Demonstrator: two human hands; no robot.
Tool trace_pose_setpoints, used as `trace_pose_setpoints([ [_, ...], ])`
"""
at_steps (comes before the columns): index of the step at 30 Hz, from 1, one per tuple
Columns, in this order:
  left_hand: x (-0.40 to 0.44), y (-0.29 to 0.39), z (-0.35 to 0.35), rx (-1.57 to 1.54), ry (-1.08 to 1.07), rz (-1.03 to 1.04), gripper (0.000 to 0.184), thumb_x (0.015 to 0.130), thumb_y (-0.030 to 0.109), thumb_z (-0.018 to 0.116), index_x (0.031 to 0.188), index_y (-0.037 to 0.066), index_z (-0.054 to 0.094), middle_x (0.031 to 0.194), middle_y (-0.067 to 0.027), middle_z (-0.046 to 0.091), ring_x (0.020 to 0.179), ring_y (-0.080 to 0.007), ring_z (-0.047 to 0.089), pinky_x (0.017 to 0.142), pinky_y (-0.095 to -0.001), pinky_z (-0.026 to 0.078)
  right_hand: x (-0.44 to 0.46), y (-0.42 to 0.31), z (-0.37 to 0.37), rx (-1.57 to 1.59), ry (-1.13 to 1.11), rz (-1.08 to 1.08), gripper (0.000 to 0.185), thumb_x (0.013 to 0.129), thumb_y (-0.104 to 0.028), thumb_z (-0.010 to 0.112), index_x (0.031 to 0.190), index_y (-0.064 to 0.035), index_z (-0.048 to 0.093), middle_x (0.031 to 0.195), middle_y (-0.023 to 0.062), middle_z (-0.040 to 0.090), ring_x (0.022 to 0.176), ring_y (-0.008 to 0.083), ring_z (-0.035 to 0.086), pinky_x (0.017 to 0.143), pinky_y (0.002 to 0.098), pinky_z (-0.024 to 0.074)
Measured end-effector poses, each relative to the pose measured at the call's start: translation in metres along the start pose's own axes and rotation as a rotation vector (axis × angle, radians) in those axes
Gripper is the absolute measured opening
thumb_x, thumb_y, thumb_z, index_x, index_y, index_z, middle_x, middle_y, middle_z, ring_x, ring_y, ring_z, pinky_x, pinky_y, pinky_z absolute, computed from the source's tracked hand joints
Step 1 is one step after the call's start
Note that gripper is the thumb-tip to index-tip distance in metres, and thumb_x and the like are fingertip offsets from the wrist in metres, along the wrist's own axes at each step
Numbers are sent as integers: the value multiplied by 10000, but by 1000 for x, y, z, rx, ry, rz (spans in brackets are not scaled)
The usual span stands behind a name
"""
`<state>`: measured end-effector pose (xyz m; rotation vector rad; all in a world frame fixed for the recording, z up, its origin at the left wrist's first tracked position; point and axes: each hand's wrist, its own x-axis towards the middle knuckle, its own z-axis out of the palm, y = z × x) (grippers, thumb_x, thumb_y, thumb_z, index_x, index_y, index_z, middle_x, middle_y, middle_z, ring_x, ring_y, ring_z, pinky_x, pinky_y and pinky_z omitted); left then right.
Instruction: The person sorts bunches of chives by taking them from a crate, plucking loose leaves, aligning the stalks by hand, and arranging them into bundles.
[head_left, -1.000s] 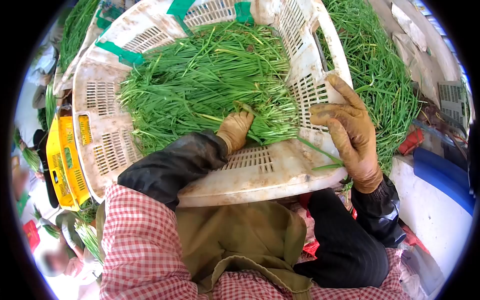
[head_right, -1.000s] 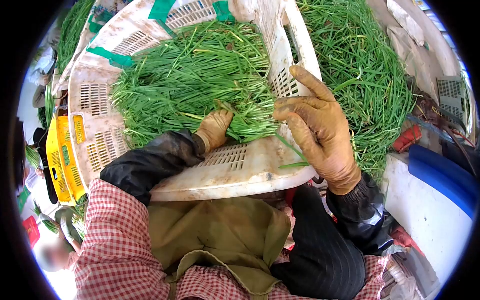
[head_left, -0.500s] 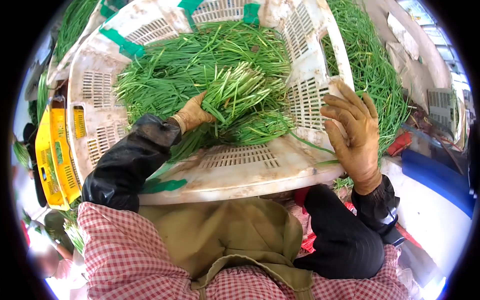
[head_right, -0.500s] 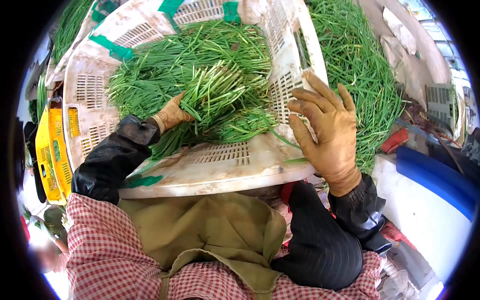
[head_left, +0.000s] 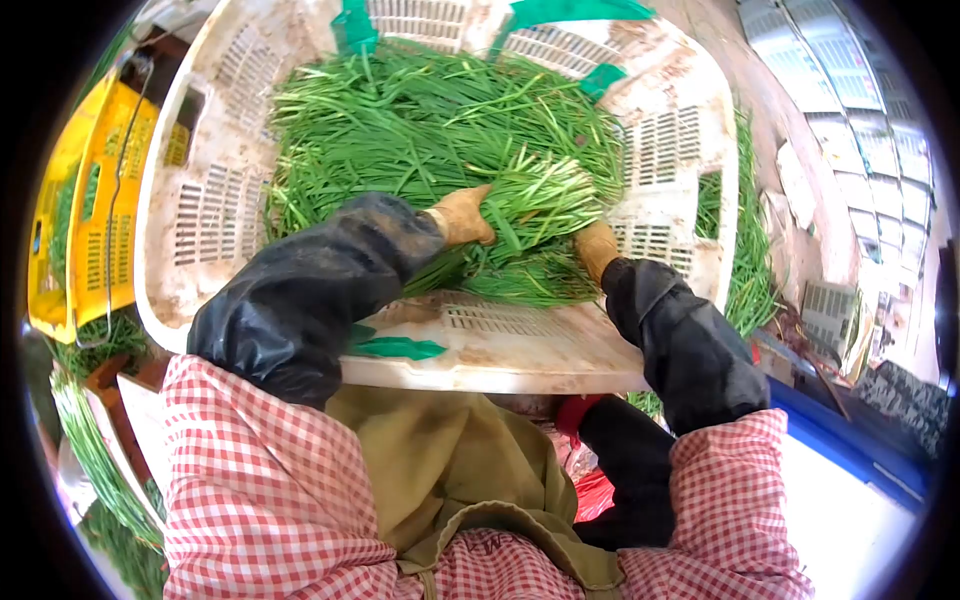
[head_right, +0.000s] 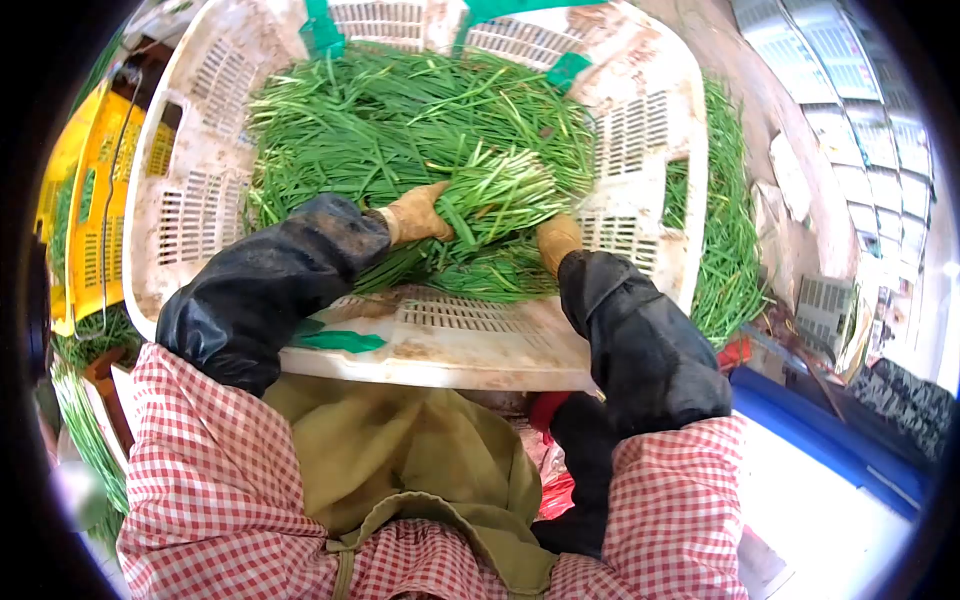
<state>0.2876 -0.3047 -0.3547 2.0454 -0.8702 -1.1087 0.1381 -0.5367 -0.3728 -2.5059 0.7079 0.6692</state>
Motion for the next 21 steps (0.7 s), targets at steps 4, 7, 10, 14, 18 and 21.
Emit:
trace_pose_setpoints([
  [4,10,-11,8,-244,-119,-64,939,624,136,813,1410,-63,339,1248,-228,576,1129,-300,566,954,-342,449,6,-14,10,541,138,493,215,849,-201,631,1017,-84,695,1062,92,675,980,286,640,753,358,508],
  [7,1,6,8,-306,-136,-62,992,613,96,827,1436,-60,296,1268,-211,567,1138,-276,555,963,-327,448,4,-11,16,1352,-6,414,315,895,-314,549,1088,-89,653,1145,96,641,1050,283,596,841,399,479],
  [10,-12,27,2,-313,-129,-25,1020,614,87,839,1453,-39,273,1277,-184,566,1134,-249,557,974,-309,444,13,-25,9,1687,-14,265,424,940,-426,466,1159,-94,611,1228,100,607,1120,281,553,929,440,450],
  [14,4,14,8,-631,-78,206,837,692,36,809,1414,84,387,1246,-49,590,1141,-161,523,981,-324,445,-15,-85,-64,1924,12,129,422,976,-408,431,1193,-88,599,1305,87,562,1197,251,502,1029,460,364],
  [18,11,19,17,-287,163,232,770,752,175,768,1403,48,377,1234,-106,598,1094,-209,580,963,-308,458,-10,-72,-68,1839,114,161,515,938,-490,485,1234,-79,571,1235,108,589,1119,267,554,990,449,425],
  [21,-14,59,13,82,72,54,878,679,269,806,1363,-51,357,1246,-219,563,1156,-335,548,971,-365,457,-11,-61,-68,1972,-15,110,601,936,-556,462,1265,-59,540,1180,123,608,1029,286,604,933,419,493],
])
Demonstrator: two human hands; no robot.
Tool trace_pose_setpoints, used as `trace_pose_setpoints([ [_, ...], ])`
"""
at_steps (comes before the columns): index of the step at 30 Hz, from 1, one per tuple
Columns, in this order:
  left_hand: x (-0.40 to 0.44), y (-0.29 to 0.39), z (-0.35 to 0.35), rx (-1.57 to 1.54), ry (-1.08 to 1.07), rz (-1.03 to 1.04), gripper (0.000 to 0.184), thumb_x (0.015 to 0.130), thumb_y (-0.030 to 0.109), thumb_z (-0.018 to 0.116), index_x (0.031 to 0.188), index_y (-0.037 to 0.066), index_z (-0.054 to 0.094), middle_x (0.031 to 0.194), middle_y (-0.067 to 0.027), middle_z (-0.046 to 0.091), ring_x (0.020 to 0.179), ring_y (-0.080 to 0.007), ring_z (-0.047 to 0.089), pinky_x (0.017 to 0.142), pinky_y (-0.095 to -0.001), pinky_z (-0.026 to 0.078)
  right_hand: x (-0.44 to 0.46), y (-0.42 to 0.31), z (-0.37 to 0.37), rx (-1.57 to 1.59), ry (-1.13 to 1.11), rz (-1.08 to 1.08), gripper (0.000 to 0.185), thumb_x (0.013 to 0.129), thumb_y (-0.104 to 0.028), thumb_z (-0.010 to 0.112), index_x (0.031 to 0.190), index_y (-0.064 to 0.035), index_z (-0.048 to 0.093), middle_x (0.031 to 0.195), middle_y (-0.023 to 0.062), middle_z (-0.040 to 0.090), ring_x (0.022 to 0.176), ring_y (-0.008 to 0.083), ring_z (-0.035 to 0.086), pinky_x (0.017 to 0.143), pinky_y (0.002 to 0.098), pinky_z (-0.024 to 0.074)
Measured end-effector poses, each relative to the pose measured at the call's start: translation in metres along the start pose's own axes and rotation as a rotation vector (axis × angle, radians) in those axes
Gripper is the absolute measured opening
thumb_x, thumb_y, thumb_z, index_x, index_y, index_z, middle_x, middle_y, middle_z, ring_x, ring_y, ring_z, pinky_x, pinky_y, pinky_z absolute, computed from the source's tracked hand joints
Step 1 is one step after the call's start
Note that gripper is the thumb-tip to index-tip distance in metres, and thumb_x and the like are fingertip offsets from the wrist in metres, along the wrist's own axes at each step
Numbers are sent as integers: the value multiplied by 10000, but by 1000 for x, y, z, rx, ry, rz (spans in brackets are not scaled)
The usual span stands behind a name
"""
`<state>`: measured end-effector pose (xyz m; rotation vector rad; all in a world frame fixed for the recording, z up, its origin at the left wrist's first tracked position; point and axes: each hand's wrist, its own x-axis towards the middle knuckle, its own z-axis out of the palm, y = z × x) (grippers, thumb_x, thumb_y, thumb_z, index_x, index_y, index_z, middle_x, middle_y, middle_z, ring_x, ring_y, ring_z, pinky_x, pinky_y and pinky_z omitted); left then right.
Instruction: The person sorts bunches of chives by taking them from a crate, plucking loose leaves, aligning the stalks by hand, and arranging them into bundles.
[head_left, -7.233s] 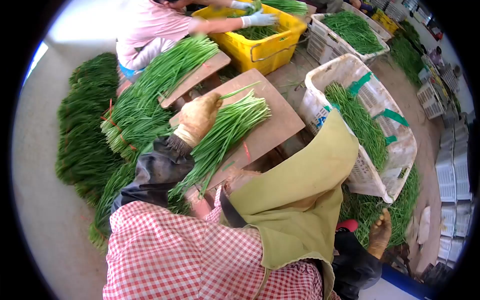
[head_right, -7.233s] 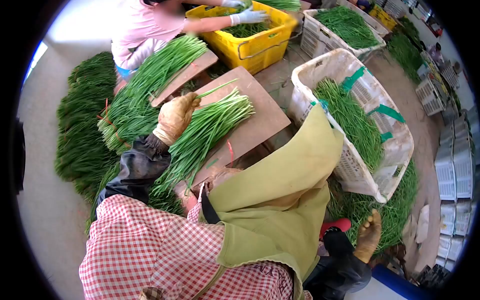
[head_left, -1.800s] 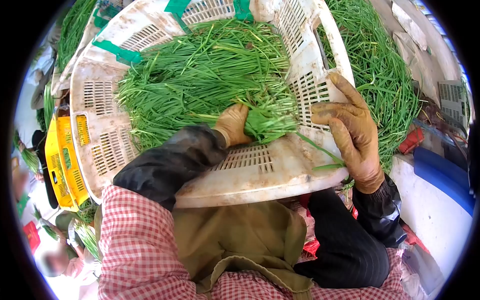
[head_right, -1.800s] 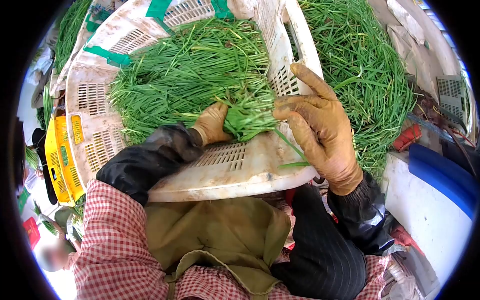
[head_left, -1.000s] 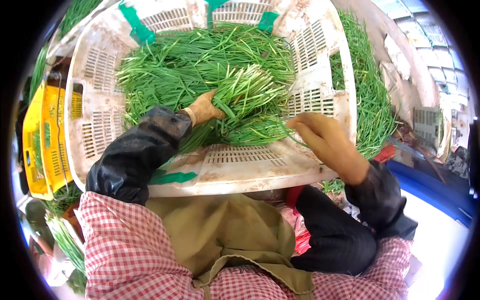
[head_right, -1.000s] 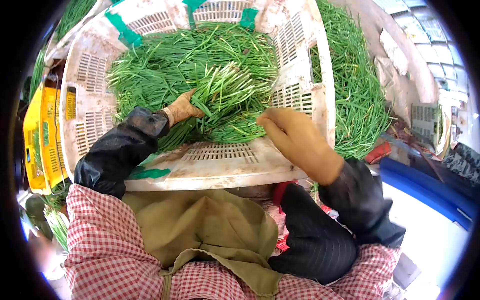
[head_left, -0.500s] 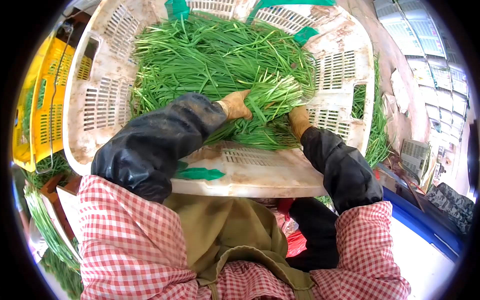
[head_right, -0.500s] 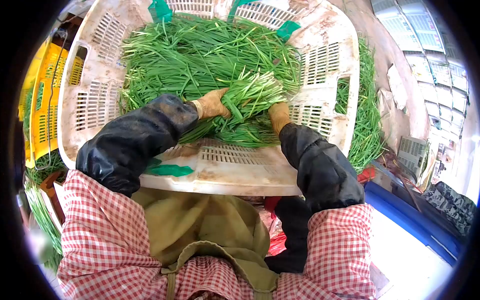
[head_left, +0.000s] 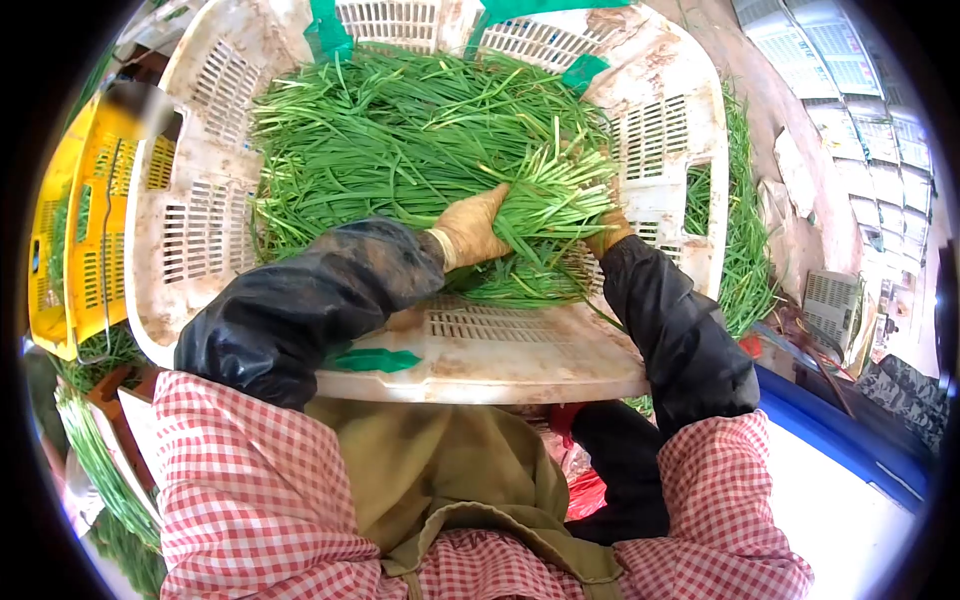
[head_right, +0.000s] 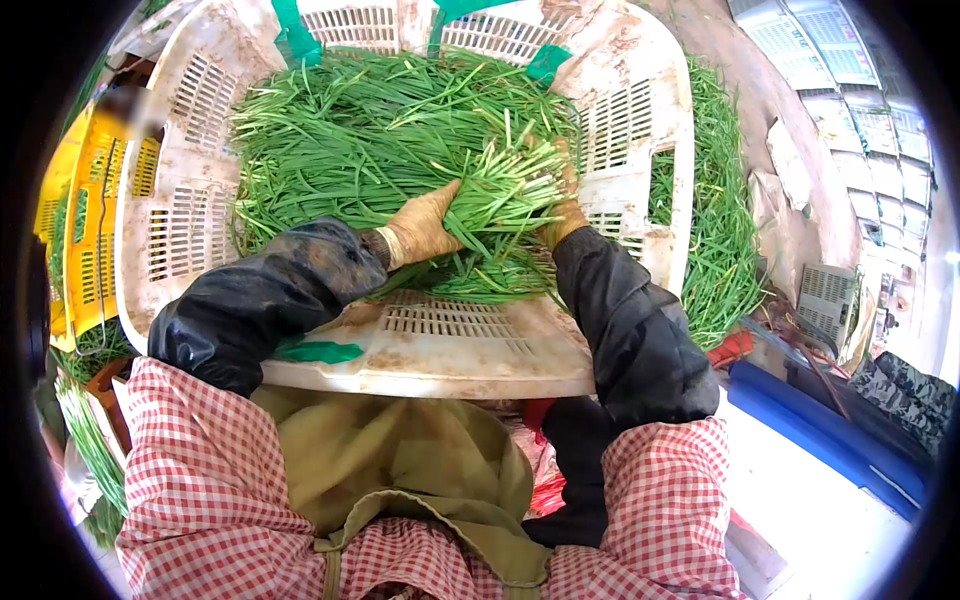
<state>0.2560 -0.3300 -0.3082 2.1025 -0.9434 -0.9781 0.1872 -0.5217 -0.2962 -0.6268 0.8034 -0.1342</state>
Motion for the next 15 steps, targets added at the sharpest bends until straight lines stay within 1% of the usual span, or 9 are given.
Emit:
trace_pose_setpoints([
  [1,-1,-2,3,79,27,51,899,665,304,818,1352,-54,363,1240,-259,550,1165,-357,540,970,-386,457,2,-2,1,31,-27,10,606,936,-559,460,1266,-57,539,1178,123,609,1027,283,604,932,416,493],
  [2,-1,1,-2,78,31,51,899,665,304,818,1352,-54,363,1240,-259,550,1165,-357,540,970,-386,457,2,-4,4,53,-45,16,611,936,-562,458,1267,-55,538,1175,123,610,1025,280,605,931,414,494],
  [4,0,6,-13,297,-33,63,949,658,391,818,1357,-55,357,1248,-286,531,1172,-348,537,969,-401,453,3,-7,12,84,-83,24,622,936,-569,453,1269,-51,536,1169,124,612,1022,274,606,928,408,494],
  [5,1,5,-15,383,-2,73,963,627,492,814,1313,-50,411,1171,-282,577,1107,-353,580,925,-412,478,3,-7,14,101,-98,29,627,936,-572,451,1270,-48,535,1166,124,614,1020,271,606,927,406,495],
  [6,-3,17,-28,382,2,70,963,627,492,814,1313,-50,411,1171,-282,577,1107,-353,580,925,-412,478,4,-6,15,114,-113,36,632,935,-576,449,1271,-46,534,1163,124,615,1018,268,607,926,403,495],
  [8,-8,38,-50,281,-111,31,930,598,542,813,1235,-47,478,1052,-251,633,1008,-373,623,879,-425,500,4,-5,17,140,-136,52,643,935,-582,444,1273,-42,532,1157,124,617,1015,262,608,923,398,496],
  [9,-8,47,-52,303,-50,-27,903,566,557,821,1170,-44,520,960,-228,660,926,-381,648,839,-429,516,4,-4,17,151,-151,61,648,935,-585,442,1274,-40,531,1154,124,618,1013,259,609,922,396,496],
  [13,-7,61,-41,368,123,55,992,573,519,828,1262,-68,423,1103,-255,606,1034,-358,611,882,-409,497,8,0,17,145,-226,90,669,935,-599,432,1277,-32,528,1143,124,622,1006,248,611,917,386,497],
  [15,-5,58,-35,334,225,34,1004,597,492,820,1319,-39,369,1146,-253,581,1072,-355,591,905,-409,486,5,2,27,-14,-305,54,689,932,-609,430,1286,-26,521,1120,108,632,991,222,606,903,366,491],
])
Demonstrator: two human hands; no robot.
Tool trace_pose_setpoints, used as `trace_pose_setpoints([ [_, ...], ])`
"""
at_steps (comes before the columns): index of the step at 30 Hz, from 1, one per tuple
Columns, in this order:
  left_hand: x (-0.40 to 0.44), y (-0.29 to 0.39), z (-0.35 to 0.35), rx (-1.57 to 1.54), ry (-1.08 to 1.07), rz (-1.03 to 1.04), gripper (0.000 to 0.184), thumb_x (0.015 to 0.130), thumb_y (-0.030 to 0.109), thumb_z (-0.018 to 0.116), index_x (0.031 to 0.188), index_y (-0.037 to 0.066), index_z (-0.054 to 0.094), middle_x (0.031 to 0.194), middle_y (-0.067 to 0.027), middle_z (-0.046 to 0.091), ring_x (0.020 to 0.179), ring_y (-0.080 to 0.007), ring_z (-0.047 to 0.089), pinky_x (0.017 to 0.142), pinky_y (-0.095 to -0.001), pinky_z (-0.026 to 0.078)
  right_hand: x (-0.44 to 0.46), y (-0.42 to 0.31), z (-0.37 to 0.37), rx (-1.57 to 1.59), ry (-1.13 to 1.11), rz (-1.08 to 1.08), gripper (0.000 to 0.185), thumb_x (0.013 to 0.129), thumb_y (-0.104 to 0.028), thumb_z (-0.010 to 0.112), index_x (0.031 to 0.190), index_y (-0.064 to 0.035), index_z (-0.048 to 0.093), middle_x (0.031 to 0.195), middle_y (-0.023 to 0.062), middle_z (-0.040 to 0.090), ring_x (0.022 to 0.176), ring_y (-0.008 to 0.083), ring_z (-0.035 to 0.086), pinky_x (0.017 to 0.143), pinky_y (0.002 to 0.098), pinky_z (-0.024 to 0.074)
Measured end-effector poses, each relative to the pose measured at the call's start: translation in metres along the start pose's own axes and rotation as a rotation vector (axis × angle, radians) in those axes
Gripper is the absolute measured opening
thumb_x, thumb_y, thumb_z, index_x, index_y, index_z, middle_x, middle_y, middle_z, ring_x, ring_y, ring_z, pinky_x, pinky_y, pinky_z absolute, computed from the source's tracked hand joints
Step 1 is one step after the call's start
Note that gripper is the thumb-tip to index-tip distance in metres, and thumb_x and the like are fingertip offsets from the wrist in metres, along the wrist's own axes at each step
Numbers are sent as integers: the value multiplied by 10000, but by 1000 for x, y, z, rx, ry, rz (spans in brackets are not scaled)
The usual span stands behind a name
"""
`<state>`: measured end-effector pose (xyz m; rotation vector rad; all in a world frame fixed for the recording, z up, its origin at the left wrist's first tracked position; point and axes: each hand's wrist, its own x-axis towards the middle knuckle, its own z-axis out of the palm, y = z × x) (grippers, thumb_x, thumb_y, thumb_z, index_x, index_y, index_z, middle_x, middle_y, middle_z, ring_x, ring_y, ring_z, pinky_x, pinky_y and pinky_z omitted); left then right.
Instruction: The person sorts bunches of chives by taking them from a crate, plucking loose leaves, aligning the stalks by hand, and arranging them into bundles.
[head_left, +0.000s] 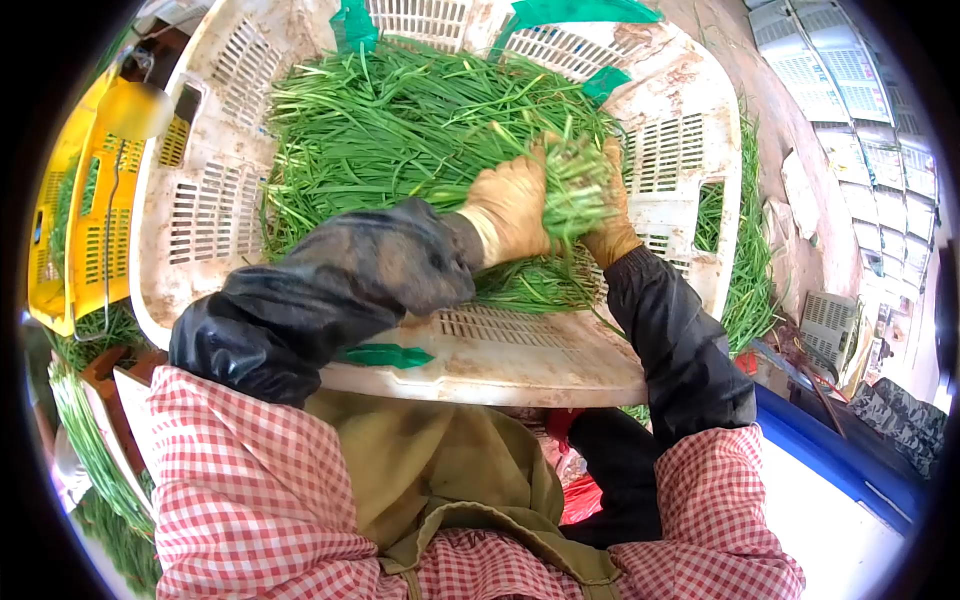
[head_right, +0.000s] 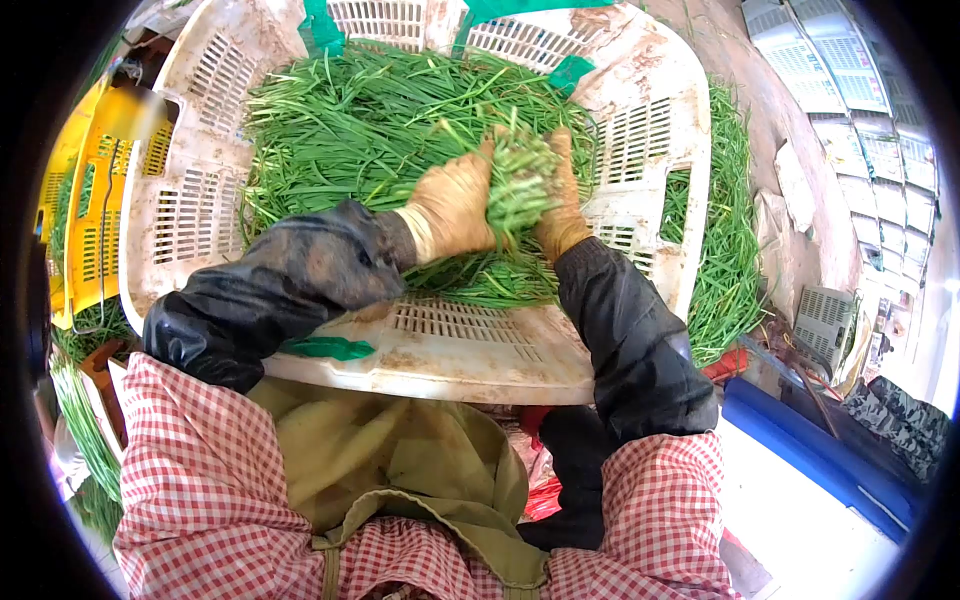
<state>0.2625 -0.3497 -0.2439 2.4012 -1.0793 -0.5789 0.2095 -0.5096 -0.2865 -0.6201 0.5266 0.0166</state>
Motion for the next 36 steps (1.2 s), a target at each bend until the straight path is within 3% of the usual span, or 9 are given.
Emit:
trace_pose_setpoints([
  [5,26,-63,1,-498,-52,-14,794,730,410,748,1334,18,413,1175,-175,615,1053,-291,609,919,-377,487,-22,-8,57,-293,-130,-36,660,958,-571,418,1323,-27,492,1151,66,620,1007,179,578,919,331,454],
  [8,47,-96,33,-642,145,664,465,900,344,569,1281,82,524,1177,-109,630,1023,-237,622,898,-344,499,-40,-5,81,-740,-148,-29,520,974,-434,491,1274,-11,525,1231,78,585,1118,199,546,974,333,411],
  [11,50,4,20,-248,-91,113,348,790,339,626,1034,97,688,896,-124,701,826,-291,664,751,-421,535,-30,-45,-13,-1109,-80,-160,451,976,-280,494,1305,27,521,1314,94,554,1201,185,511,1060,312,350],
  [23,-36,41,-55,-211,-35,195,472,881,425,548,1090,10,632,964,-196,655,886,-325,631,774,-413,499,17,-63,-63,-871,91,-163,491,955,-362,543,1276,8,566,1289,103,574,1189,206,528,1019,352,389],
  [26,-102,53,-122,-285,82,216,477,895,429,535,1094,6,629,964,-204,651,891,-329,626,773,-417,493,-57,-110,-13,-856,90,-352,392,971,-274,487,1204,17,610,1188,132,632,1087,210,585,967,335,433],
  [28,-177,52,-168,-368,122,182,481,904,432,526,1096,3,627,963,-208,648,894,-331,623,772,-420,488,-123,-152,12,-1843,79,-1140,391,966,-174,379,1233,28,579,1194,134,631,1094,225,577,1005,336,411],
  [30,-258,47,-195,-336,138,241,486,913,435,516,1099,0,625,963,-213,645,897,-333,620,771,-423,484,-183,-210,26,-1497,97,-1173,338,965,-162,426,1179,29,605,1137,123,650,1045,210,598,946,313,447],
  [32,-342,11,-192,169,450,734,480,891,69,536,1361,21,451,1144,-196,585,1039,-311,571,845,-386,475,-260,-259,57,-1051,186,-1163,292,958,-160,486,1122,36,627,1069,110,669,986,197,618,889,295,477],
  [36,-395,-35,-147,-358,382,363,277,947,154,546,1182,7,558,1067,-139,611,981,-277,597,878,-356,468,-353,-254,151,-664,212,-1183,261,928,-163,574,1054,55,639,970,99,678,893,192,637,828,294,504],
])
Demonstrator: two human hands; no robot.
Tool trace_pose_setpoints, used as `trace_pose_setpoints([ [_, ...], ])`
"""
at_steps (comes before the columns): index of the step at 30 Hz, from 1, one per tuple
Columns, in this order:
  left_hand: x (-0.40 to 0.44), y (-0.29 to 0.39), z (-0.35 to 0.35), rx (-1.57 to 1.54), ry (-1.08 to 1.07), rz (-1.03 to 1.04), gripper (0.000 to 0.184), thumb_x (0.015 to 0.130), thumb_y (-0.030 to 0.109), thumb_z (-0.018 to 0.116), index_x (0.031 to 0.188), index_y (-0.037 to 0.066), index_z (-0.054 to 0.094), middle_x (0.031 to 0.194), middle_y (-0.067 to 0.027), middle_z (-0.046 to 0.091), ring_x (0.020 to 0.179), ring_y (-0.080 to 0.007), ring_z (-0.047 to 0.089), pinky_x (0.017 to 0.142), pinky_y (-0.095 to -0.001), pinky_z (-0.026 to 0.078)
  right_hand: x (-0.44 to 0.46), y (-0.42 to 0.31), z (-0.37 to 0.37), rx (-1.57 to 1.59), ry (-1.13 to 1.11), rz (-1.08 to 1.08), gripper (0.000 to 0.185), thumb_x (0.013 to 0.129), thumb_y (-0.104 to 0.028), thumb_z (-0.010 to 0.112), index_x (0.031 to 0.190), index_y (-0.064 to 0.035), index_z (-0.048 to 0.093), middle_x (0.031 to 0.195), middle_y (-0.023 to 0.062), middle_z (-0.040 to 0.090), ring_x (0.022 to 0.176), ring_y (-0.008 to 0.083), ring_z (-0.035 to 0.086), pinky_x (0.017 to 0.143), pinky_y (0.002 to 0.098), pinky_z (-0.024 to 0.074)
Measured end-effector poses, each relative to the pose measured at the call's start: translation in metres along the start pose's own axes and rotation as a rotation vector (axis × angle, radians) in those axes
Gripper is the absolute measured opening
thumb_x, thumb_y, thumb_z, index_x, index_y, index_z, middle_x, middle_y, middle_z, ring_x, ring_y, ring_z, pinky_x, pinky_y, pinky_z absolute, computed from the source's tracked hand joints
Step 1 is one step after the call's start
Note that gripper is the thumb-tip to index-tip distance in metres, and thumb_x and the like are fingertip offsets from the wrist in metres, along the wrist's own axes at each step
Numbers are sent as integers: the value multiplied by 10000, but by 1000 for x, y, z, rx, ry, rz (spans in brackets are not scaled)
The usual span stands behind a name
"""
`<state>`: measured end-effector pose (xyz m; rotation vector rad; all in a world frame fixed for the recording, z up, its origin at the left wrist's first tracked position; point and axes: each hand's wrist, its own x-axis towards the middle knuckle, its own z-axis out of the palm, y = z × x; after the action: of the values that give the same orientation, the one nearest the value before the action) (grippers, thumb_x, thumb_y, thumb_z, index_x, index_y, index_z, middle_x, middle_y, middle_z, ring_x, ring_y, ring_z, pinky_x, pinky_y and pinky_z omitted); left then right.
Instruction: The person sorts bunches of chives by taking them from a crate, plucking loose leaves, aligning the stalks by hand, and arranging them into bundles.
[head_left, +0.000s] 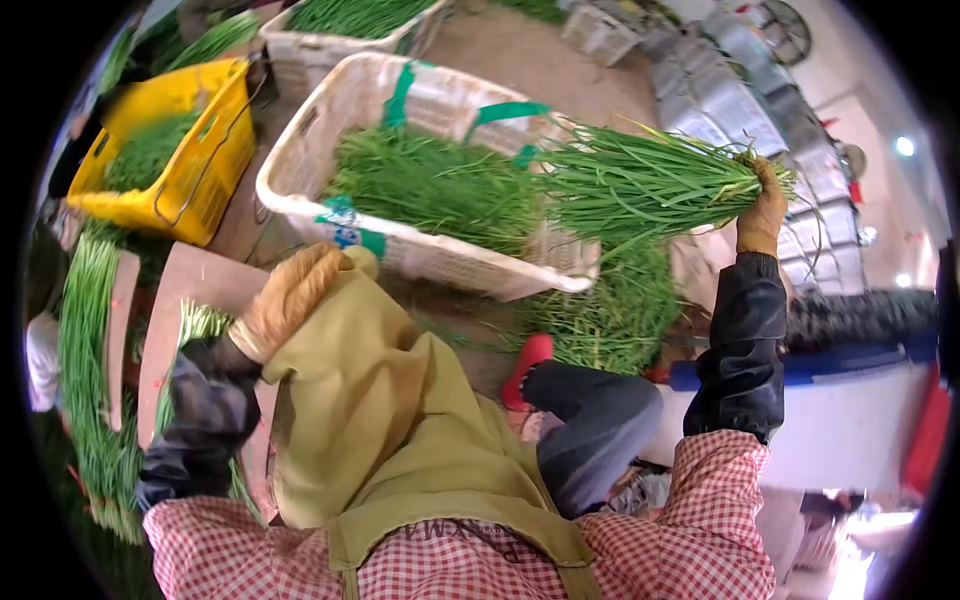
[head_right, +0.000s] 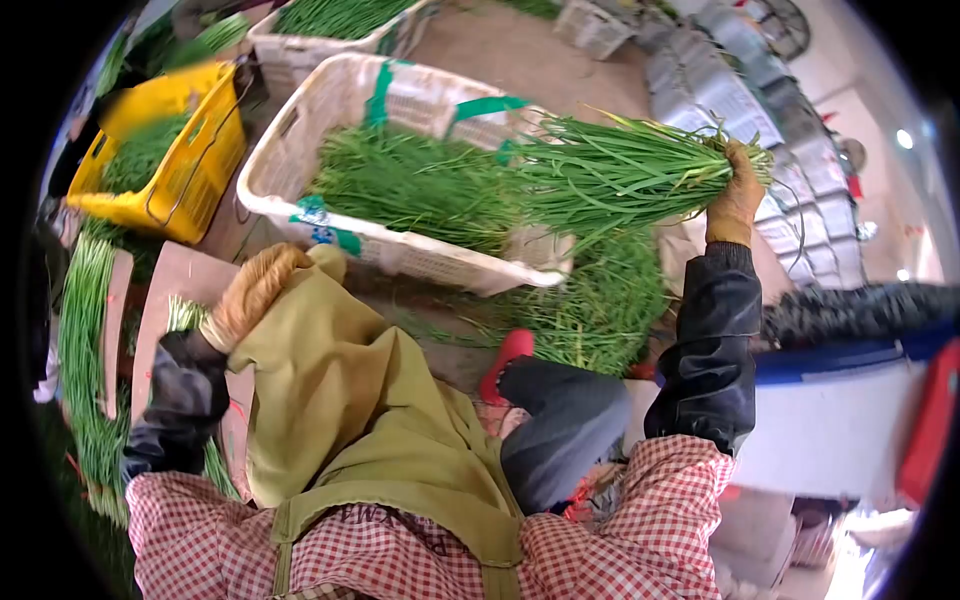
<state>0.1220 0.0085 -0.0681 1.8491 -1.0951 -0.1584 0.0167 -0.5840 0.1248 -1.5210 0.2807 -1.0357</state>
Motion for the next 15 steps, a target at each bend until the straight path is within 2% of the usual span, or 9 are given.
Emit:
trace_pose_setpoints([
  [3,-5,8,25,-313,303,-245,134,920,133,581,928,4,615,868,-148,630,845,-284,597,752,-361,471,-34,-72,-2,-33,23,-61,304,921,-196,582,1084,54,633,999,107,673,883,198,636,810,294,504],
  [5,15,11,38,81,402,3,147,912,130,586,833,7,603,784,-154,580,771,-298,568,697,-363,449,-41,-96,-23,-38,60,-61,304,888,-193,604,1079,42,634,1017,107,666,923,193,624,839,302,490],
  [7,22,21,35,97,398,67,212,905,165,604,758,12,592,729,-165,549,699,-328,548,647,-394,436,-59,-131,-34,30,-67,-79,320,877,-194,610,1091,44,614,1051,124,655,965,210,618,892,321,481],
  [8,23,23,34,202,370,89,239,900,193,618,739,17,605,709,-163,564,671,-334,554,632,-404,443,-75,-148,-35,76,-256,-116,323,867,-175,606,1109,38,593,1079,144,643,995,234,614,940,343,471],
  [10,22,19,35,298,386,118,340,897,309,632,697,34,650,651,-159,601,618,-359,579,589,-432,463,-109,-173,-22,192,-318,-116,267,842,-142,610,1065,5,589,1035,156,641,984,251,617,914,381,497],
  [12,24,27,9,583,320,0,384,903,375,614,724,42,679,669,-178,620,631,-356,608,583,-429,480,-122,-177,-30,95,-260,-123,249,839,-137,613,1044,4,592,985,146,652,936,256,637,868,379,522],
  [13,32,7,-17,606,222,-207,442,914,434,571,734,48,686,689,-194,626,651,-359,623,593,-433,490,-123,-173,-35,-35,-194,-119,242,838,-132,613,1035,7,591,957,140,657,908,258,647,841,374,536],
  [14,32,8,-42,690,345,-136,472,921,452,544,711,50,676,708,-191,634,661,-358,625,618,-442,495,-121,-166,-47,-23,-278,-121,242,840,-120,608,1042,13,592,936,135,664,858,248,657,794,349,549],
  [15,30,-16,-65,877,342,-140,491,924,460,527,679,55,659,713,-180,639,671,-353,626,649,-455,492,-123,-165,-53,-64,-332,-137,254,838,-117,609,1054,15,591,952,140,663,856,242,657,786,336,549],
])
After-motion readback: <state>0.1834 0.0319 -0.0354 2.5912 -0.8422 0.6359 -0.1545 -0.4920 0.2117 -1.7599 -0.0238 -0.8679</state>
